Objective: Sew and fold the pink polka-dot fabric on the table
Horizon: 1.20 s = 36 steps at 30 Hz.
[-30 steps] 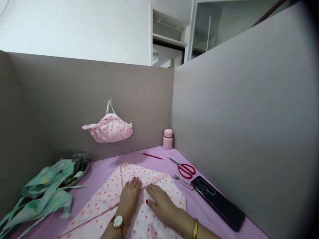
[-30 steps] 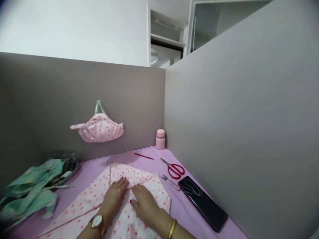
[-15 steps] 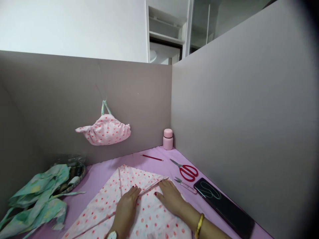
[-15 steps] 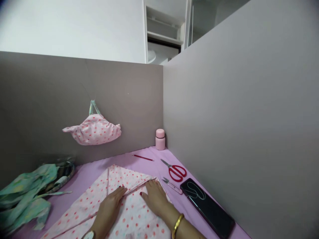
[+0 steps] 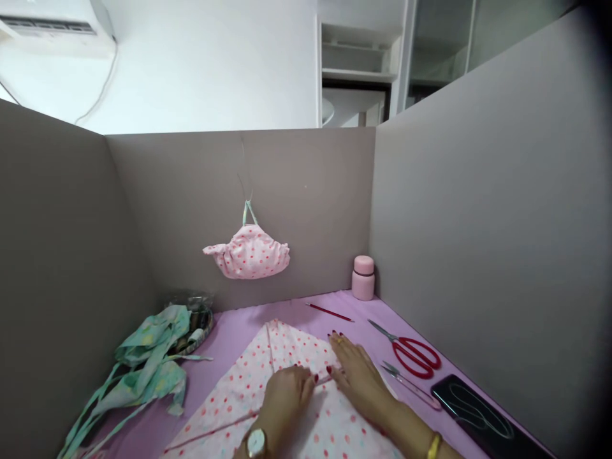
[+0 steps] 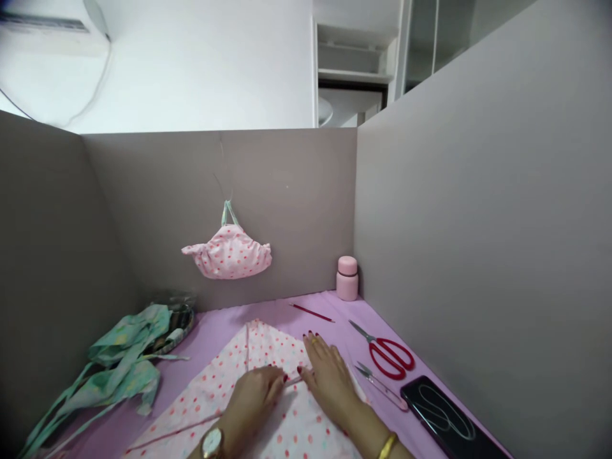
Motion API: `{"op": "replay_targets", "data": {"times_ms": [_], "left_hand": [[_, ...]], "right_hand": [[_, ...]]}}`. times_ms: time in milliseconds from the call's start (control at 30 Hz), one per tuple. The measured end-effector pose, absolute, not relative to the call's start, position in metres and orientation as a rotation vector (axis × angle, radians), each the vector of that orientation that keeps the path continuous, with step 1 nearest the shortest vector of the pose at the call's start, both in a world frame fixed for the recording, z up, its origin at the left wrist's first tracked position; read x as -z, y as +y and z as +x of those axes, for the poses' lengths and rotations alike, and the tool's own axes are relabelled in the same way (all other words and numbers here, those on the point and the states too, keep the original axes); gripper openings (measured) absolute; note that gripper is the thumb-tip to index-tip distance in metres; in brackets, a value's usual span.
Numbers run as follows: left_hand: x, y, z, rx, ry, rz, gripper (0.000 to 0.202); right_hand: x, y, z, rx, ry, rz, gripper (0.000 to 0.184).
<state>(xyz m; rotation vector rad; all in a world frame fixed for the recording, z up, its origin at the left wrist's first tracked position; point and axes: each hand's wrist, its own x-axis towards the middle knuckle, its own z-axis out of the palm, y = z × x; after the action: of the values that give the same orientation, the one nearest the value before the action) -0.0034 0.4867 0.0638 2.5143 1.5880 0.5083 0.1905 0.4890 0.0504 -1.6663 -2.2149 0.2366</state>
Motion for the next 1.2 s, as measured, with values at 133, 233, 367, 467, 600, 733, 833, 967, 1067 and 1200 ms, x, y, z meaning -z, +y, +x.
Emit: {"op": "replay_targets", "data": {"times_ms": [133, 233, 367, 467, 600, 733, 833, 967, 1067, 1200], "left_hand": [[-0.066, 0.531, -0.025, -0.531, 1.766, 2.436, 0.036], [-0.058, 0.570, -0.040, -0.467, 1.825, 2.389, 0.029], [-0.043, 0.600, -0.045, -0.386, 1.862, 2.346, 0.037], [-0.039, 0.605, -0.045, -0.362, 1.891, 2.338, 0.039], [-0.041, 0.605, -0.038, -0.357, 1.928, 2.363, 0.041], [-0.036, 0.598, -0.017, -0.364, 1.892, 2.445, 0.054], [-0.026, 0.593, -0.007, -0.281, 1.814, 2.500, 0.062], [-0.021, 0.595, -0.007, -0.200, 1.814, 2.519, 0.065], [-0.027, 0.595, -0.007, -0.163, 1.843, 2.524, 0.065], [-0.032, 0.573, 0.008, -0.187, 1.867, 2.569, 0.066]], "right_hand": [[-0.030, 0.495, 0.192, -0.378, -2.336, -1.709, 0.061], [-0.027, 0.494, 0.194, -0.390, -2.333, -1.723, 0.062], [-0.033, 0.493, 0.193, -0.430, -2.345, -1.763, 0.061], [-0.036, 0.493, 0.192, -0.445, -2.344, -1.775, 0.061], [-0.036, 0.493, 0.193, -0.458, -2.335, -1.732, 0.061], [-0.040, 0.490, 0.192, -0.462, -2.323, -1.719, 0.060], [-0.043, 0.486, 0.191, -0.460, -2.290, -1.751, 0.061], [-0.042, 0.481, 0.195, -0.468, -2.162, -1.878, 0.073], [-0.040, 0.474, 0.199, -0.472, -2.099, -1.931, 0.078], [-0.039, 0.462, 0.205, -0.445, -2.116, -1.821, 0.077]]}}
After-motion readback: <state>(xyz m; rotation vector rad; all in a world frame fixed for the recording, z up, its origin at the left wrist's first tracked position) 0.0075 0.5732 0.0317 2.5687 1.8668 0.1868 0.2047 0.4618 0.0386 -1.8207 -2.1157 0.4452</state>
